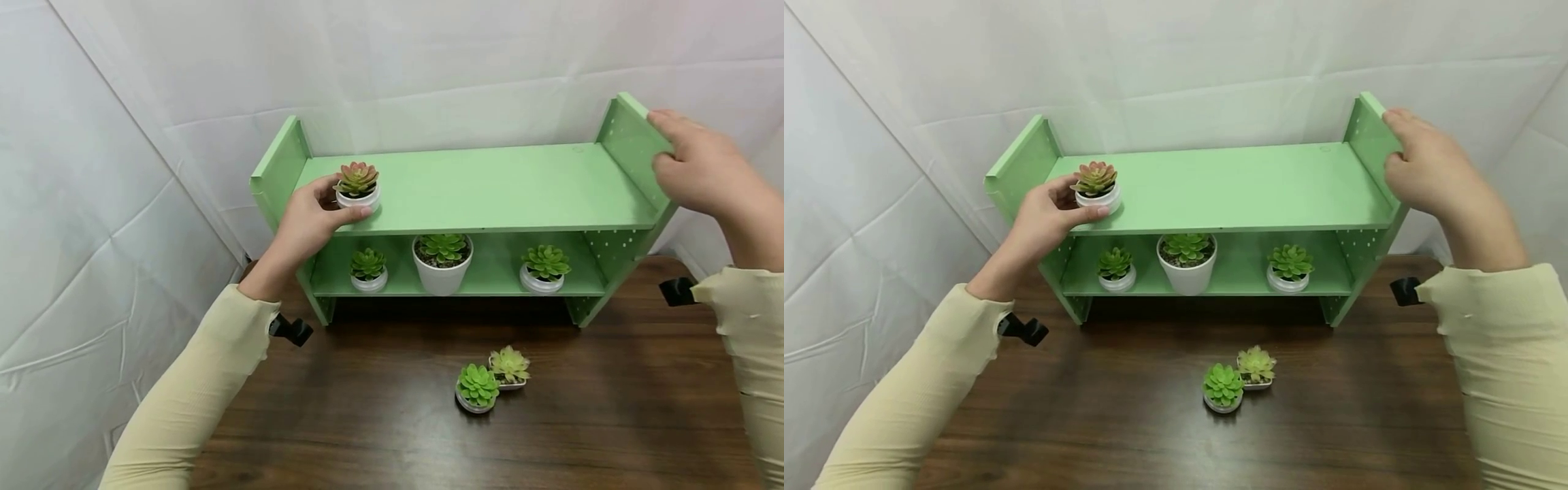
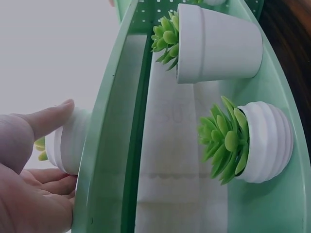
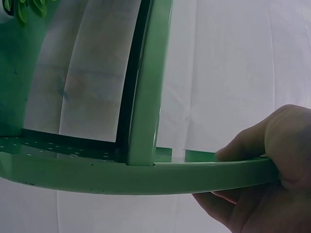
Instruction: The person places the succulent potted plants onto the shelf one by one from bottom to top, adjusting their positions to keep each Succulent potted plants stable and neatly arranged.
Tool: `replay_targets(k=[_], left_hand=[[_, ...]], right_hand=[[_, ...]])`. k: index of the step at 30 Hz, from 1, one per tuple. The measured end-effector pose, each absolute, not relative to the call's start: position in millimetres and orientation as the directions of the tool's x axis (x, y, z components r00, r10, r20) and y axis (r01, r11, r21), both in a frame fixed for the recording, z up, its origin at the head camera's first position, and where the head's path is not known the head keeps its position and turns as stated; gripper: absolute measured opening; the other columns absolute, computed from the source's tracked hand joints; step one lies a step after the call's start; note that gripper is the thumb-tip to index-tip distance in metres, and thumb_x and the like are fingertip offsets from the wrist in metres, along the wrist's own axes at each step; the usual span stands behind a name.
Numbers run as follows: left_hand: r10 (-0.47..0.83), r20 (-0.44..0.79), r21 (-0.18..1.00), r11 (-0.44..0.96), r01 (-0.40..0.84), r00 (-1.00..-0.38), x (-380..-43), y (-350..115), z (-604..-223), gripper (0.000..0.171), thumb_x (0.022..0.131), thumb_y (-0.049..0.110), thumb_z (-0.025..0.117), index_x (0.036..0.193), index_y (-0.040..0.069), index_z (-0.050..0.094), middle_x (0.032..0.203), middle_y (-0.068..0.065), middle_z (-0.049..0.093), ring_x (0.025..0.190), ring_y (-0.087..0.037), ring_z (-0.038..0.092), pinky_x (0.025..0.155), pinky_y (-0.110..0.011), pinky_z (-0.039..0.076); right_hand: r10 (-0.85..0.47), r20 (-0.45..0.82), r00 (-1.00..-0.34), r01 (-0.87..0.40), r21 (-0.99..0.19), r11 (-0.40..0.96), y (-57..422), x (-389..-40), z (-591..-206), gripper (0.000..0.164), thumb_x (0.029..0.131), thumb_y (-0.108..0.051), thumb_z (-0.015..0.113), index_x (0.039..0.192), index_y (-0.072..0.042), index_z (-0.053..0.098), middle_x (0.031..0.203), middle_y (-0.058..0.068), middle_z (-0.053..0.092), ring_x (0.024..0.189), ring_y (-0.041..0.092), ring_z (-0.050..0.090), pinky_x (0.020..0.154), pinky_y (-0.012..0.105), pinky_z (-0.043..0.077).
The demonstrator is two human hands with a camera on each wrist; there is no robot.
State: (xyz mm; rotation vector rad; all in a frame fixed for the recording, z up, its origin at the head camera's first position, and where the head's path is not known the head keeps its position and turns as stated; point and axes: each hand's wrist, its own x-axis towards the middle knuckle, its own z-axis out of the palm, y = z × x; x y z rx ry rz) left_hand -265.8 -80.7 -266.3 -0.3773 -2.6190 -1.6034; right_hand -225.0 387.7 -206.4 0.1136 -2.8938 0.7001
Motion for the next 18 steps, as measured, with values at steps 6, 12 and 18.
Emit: replay_targets(k=[6,12,18], left_hand=[[0.189,0.150,0.861,0.457,0.223,-0.970,-264.4,-79.2,-263.3,0.082,0.080,0.034,0.084,0.148,0.009,0.044,0.118,-0.007,0.061,0.106,-0.019,0.056,0.085,-0.034,0.046],[0.207,0.145,0.881,0.418,0.221,-0.968,-262.6,-78.1,-262.0,0.080,0.082,0.029,0.083,0.148,0.007,0.044,0.121,-0.007,0.063,0.109,-0.017,0.058,0.088,-0.033,0.047],[0.224,0.145,0.891,0.393,0.225,-0.964,-263.4,-77.1,-260.7,0.077,0.082,0.027,0.083,0.146,0.007,0.046,0.125,-0.006,0.063,0.111,-0.016,0.058,0.090,-0.033,0.046]], right_hand=[[-0.026,0.176,-0.984,-0.104,-0.451,0.886,386.3,-220.3,-207.4,0.072,0.088,0.009,0.028,0.155,-0.001,0.005,0.160,0.018,-0.002,0.144,0.041,-0.005,0.112,0.057,-0.002],[-0.033,0.180,-0.983,-0.112,-0.453,0.885,385.7,-218.2,-206.3,0.075,0.086,0.011,0.029,0.156,-0.002,0.005,0.160,0.018,-0.003,0.144,0.041,-0.005,0.112,0.057,-0.002],[-0.029,0.184,-0.982,-0.110,-0.446,0.888,388.3,-217.5,-205.2,0.077,0.086,0.012,0.031,0.156,-0.006,0.006,0.161,0.014,-0.002,0.144,0.041,-0.004,0.111,0.058,-0.001]])
